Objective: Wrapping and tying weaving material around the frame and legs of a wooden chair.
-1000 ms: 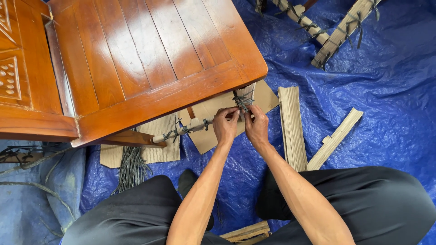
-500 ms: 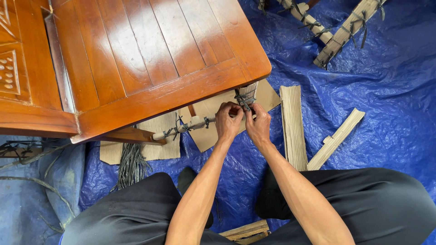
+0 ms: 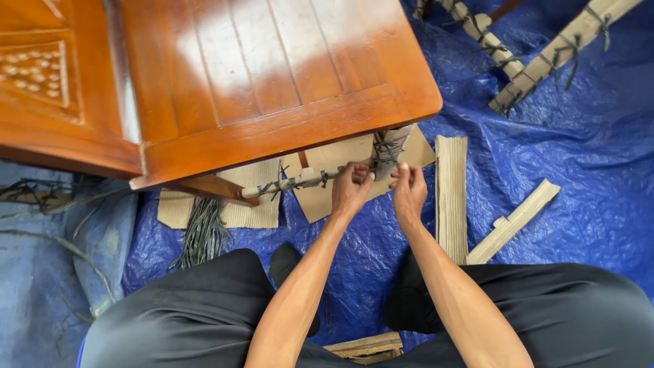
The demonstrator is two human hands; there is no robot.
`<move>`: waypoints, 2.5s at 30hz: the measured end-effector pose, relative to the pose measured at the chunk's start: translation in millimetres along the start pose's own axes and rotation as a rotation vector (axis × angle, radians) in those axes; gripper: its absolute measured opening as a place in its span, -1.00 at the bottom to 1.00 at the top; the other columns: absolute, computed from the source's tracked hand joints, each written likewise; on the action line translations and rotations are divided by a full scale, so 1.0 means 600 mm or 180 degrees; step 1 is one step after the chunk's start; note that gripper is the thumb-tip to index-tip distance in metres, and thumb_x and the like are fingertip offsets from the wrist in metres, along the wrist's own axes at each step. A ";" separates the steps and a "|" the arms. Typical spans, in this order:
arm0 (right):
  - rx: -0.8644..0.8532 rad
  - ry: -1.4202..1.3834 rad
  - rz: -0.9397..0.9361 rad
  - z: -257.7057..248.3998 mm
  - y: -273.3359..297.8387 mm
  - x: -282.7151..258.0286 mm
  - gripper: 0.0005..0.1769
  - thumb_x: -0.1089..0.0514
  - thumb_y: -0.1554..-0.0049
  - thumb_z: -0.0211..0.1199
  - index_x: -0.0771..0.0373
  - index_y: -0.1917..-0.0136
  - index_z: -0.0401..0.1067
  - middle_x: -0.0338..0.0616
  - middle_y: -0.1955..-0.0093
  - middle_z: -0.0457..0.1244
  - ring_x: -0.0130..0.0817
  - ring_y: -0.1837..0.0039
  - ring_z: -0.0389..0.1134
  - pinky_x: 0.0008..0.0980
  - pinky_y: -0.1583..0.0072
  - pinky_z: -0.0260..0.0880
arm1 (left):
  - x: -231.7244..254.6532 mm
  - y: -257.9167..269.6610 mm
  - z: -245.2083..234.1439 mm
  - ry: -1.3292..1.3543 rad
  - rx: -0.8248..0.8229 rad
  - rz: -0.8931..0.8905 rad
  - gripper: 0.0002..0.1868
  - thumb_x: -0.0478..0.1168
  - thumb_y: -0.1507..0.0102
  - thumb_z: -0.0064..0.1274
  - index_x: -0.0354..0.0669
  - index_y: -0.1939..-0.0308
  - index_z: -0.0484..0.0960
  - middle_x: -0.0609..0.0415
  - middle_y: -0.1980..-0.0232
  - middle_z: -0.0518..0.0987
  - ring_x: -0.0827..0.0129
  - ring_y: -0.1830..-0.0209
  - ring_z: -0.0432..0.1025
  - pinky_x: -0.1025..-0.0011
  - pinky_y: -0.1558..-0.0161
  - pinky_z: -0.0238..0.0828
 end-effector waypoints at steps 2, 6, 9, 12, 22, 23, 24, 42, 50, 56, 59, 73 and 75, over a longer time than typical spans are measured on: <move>-0.0120 0.0374 0.0235 -0.005 0.012 0.079 -0.62 -0.03 -0.30 0.14 0.38 -0.02 0.45 -0.08 0.17 0.43 -0.40 0.24 0.43 -0.35 0.15 0.41 | -0.052 0.030 -0.013 -0.0048 0.0001 -0.0093 -0.74 -0.18 -0.18 0.23 -0.19 0.10 0.62 0.05 0.19 0.68 0.30 0.30 0.59 0.32 0.20 0.54; -0.0961 0.1554 0.0843 0.008 0.054 0.300 -0.66 -0.01 -0.23 0.19 0.34 -0.02 0.50 0.06 0.09 0.47 -0.16 0.14 0.54 -0.23 0.01 0.52 | -0.182 0.100 -0.060 -0.0094 0.0080 -0.0232 -0.79 -0.18 -0.21 0.20 -0.20 0.15 0.63 0.04 0.18 0.68 0.34 0.30 0.60 0.38 0.19 0.58; -0.1633 0.2798 -0.0145 0.054 0.087 0.368 -0.74 0.03 -0.17 0.30 0.25 0.02 0.59 0.10 0.05 0.44 0.06 -0.04 0.45 -0.07 -0.13 0.42 | -0.232 0.158 -0.147 -0.0176 0.0176 -0.0572 -0.83 -0.22 -0.19 0.19 -0.19 0.18 0.66 0.02 0.20 0.70 0.32 0.33 0.60 0.37 0.22 0.54; -0.1994 0.2589 -0.0209 0.120 0.149 0.316 -0.77 0.06 -0.15 0.27 0.23 0.02 0.56 0.06 0.04 0.44 0.05 -0.07 0.47 -0.09 -0.15 0.44 | -0.327 0.198 -0.231 -0.0231 0.0549 -0.0570 -0.86 -0.24 -0.19 0.17 -0.19 0.20 0.66 0.03 0.25 0.69 0.31 0.32 0.60 0.34 0.18 0.57; -0.2247 0.2458 -0.0464 0.172 0.285 0.286 -0.78 0.08 -0.16 0.25 0.25 0.02 0.55 0.08 0.06 0.44 0.06 -0.04 0.48 -0.09 -0.11 0.46 | -0.390 0.238 -0.490 -0.1687 0.1728 -0.1313 -0.68 -0.21 -0.12 0.24 -0.10 0.04 0.66 -0.13 -0.18 0.44 -0.04 -0.26 0.28 0.09 -0.25 0.23; -0.2262 0.2501 -0.0394 0.172 0.289 0.283 -0.78 0.08 -0.16 0.25 0.25 0.03 0.56 0.06 0.08 0.45 0.05 -0.03 0.49 -0.10 -0.11 0.45 | -0.407 0.233 -0.495 -0.1888 0.1734 -0.1444 -0.66 -0.19 -0.12 0.24 -0.09 0.02 0.68 -0.12 -0.24 0.40 -0.02 -0.31 0.23 0.07 -0.29 0.18; -0.2296 0.2552 -0.0324 0.170 0.295 0.282 -0.79 0.09 -0.16 0.25 0.25 0.04 0.56 0.04 0.09 0.45 0.03 -0.02 0.49 -0.11 -0.11 0.45 | -0.425 0.233 -0.499 -0.2087 0.1744 -0.1595 -0.64 -0.16 -0.11 0.24 -0.07 0.01 0.71 -0.10 -0.31 0.37 0.00 -0.36 0.19 0.05 -0.33 0.14; -0.2537 0.2493 0.0072 0.198 0.320 0.252 -0.79 0.11 -0.18 0.21 0.23 0.00 0.56 -0.03 0.18 0.46 -0.16 0.07 0.54 -0.22 -0.05 0.49 | -0.425 0.293 -0.536 -0.2392 0.2225 -0.1617 -0.53 -0.15 -0.10 0.25 -0.19 -0.07 0.64 -0.19 -0.50 0.22 -0.04 -0.54 0.03 -0.01 -0.44 -0.07; -0.2596 0.2450 0.0161 0.191 0.331 0.263 -0.77 0.09 -0.20 0.19 0.27 0.00 0.53 -0.03 0.18 0.46 -0.24 0.11 0.54 -0.24 -0.01 0.50 | -0.469 0.271 -0.542 -0.2366 0.1902 -0.2062 -0.55 -0.15 -0.11 0.21 -0.28 -0.04 0.63 -0.10 -0.34 0.40 0.03 -0.40 0.15 0.04 -0.38 -0.03; -0.2607 0.2513 0.0105 0.177 0.324 0.282 -0.76 0.09 -0.20 0.18 0.29 0.02 0.54 -0.03 0.14 0.47 -0.25 0.12 0.55 -0.25 -0.02 0.50 | -0.367 0.284 -0.574 -0.2047 0.2716 -0.1522 -0.64 -0.24 -0.12 0.19 -0.20 -0.01 0.67 -0.05 -0.13 0.56 0.06 -0.27 0.28 0.04 -0.26 0.11; -0.2618 0.2489 0.0096 0.185 0.321 0.279 -0.76 0.10 -0.20 0.18 0.29 0.01 0.53 -0.03 0.14 0.47 -0.25 0.11 0.55 -0.25 -0.02 0.50 | -0.349 0.267 -0.593 -0.0836 0.3221 -0.0881 -0.75 -0.30 -0.22 0.14 -0.20 0.02 0.66 0.03 -0.02 0.61 0.20 -0.06 0.44 0.18 -0.09 0.34; -0.2415 0.1835 0.0305 0.251 0.346 0.173 -0.65 0.01 -0.29 0.09 0.33 -0.04 0.52 -0.01 0.12 0.46 -0.27 0.09 0.54 -0.24 0.08 0.53 | -0.460 0.204 -0.368 0.2673 0.2150 -0.0831 -0.59 0.00 -0.56 -0.13 -0.22 0.16 0.65 0.21 0.35 0.44 0.60 0.42 0.27 0.55 0.41 0.18; -0.2424 0.0982 0.0297 0.268 0.350 0.151 -0.59 -0.02 -0.33 -0.03 0.31 -0.10 0.49 -0.04 0.05 0.45 -0.28 0.05 0.52 -0.27 0.09 0.50 | -0.405 0.215 -0.308 0.0754 0.1608 -0.0684 -0.53 -0.01 -0.51 -0.19 -0.25 0.31 0.63 -0.01 0.44 0.54 0.24 0.42 0.43 0.29 0.33 0.33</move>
Point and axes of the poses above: each hand's wrist, its own y-axis away from the middle knuckle, its own z-axis out of the palm, x = y × z, the point moved 10 cm from there along -y, towards the middle knuckle
